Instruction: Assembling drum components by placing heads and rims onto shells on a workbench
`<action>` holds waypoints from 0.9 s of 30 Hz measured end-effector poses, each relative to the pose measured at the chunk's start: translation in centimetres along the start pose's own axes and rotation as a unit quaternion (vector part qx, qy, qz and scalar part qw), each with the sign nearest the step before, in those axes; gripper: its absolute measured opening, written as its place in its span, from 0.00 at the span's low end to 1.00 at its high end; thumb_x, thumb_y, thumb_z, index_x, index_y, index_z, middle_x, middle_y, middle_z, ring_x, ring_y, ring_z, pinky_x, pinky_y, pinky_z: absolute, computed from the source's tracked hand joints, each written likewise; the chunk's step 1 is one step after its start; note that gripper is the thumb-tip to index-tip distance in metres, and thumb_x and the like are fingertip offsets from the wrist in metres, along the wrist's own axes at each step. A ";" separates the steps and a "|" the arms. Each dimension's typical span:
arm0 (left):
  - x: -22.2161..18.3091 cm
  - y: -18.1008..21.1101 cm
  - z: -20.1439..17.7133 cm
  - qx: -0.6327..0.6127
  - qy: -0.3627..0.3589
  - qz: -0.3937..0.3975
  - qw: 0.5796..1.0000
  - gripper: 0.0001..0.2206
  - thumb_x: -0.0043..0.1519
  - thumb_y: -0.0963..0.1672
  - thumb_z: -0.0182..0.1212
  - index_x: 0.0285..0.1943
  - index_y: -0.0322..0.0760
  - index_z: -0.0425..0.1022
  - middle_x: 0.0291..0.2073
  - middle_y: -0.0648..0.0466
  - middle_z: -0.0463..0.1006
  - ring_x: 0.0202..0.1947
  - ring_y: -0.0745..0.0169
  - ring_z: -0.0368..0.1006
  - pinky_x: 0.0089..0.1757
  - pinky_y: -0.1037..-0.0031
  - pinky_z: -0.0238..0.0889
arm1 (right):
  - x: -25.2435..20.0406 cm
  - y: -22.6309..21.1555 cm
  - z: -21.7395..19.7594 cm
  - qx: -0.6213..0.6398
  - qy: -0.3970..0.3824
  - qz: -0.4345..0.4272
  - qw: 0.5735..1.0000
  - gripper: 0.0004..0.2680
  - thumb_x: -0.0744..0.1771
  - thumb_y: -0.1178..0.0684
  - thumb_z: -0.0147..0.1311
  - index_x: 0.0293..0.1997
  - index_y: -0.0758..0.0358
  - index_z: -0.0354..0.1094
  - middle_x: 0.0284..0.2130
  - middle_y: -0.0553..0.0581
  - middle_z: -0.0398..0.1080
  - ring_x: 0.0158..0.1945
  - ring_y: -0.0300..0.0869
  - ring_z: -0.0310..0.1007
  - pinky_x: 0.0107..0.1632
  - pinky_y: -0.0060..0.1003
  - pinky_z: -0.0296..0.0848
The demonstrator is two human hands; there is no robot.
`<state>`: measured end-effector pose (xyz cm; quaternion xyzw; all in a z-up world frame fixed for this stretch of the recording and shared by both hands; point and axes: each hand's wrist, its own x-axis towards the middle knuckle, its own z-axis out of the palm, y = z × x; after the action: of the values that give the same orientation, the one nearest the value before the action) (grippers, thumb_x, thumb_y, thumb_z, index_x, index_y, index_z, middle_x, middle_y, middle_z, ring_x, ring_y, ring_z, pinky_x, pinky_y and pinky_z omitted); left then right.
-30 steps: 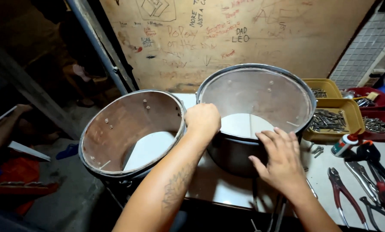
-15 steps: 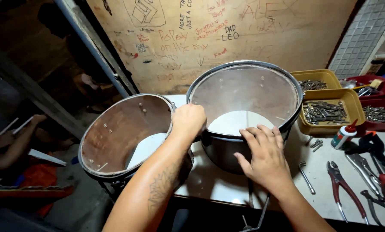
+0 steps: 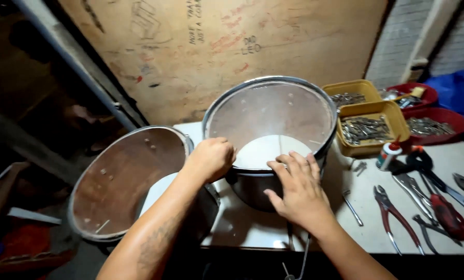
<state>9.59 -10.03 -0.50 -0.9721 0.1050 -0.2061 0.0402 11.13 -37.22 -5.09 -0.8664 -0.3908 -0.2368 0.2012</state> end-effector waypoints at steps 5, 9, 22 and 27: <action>-2.5 1.6 1.8 0.010 0.128 -0.054 0.990 0.19 0.65 0.54 0.51 0.27 0.42 0.71 0.23 0.54 0.66 0.30 0.50 0.72 0.35 0.61 0.69 | 0.6 0.2 -0.1 -0.001 -0.034 0.002 0.999 0.30 0.58 0.39 0.67 0.66 0.44 0.60 0.58 0.50 0.62 0.70 0.52 0.55 0.72 0.62 0.46; -5.1 5.8 -0.9 -0.046 0.137 -0.113 0.983 0.37 0.56 0.63 0.59 0.56 0.29 0.71 0.46 0.41 0.73 0.52 0.38 0.68 0.61 0.44 0.51 | 0.4 -0.1 -0.3 -0.014 -0.042 0.006 0.999 0.30 0.58 0.38 0.67 0.67 0.44 0.59 0.60 0.50 0.61 0.71 0.51 0.53 0.73 0.61 0.45; -5.8 4.7 2.2 -0.315 0.119 -0.131 0.932 0.45 0.41 0.52 0.83 0.65 0.30 0.63 0.58 0.40 0.65 0.72 0.28 0.47 0.69 0.44 0.36 | 0.3 0.2 0.6 -0.045 -0.046 0.007 0.998 0.33 0.57 0.38 0.68 0.68 0.43 0.57 0.60 0.50 0.60 0.71 0.51 0.53 0.74 0.61 0.44; -5.6 3.7 3.1 -0.391 0.116 -0.147 0.901 0.36 0.41 0.52 0.83 0.59 0.41 0.73 0.54 0.51 0.74 0.73 0.34 0.48 0.69 0.49 0.39 | 0.4 0.2 0.9 -0.067 -0.071 0.006 0.995 0.37 0.55 0.37 0.71 0.70 0.44 0.52 0.62 0.53 0.54 0.72 0.56 0.46 0.73 0.63 0.40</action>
<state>5.11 -12.29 -5.96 -0.8831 0.0371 -0.2638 -0.3862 11.75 -36.65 -5.59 -0.8950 -0.3818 -0.1991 0.1163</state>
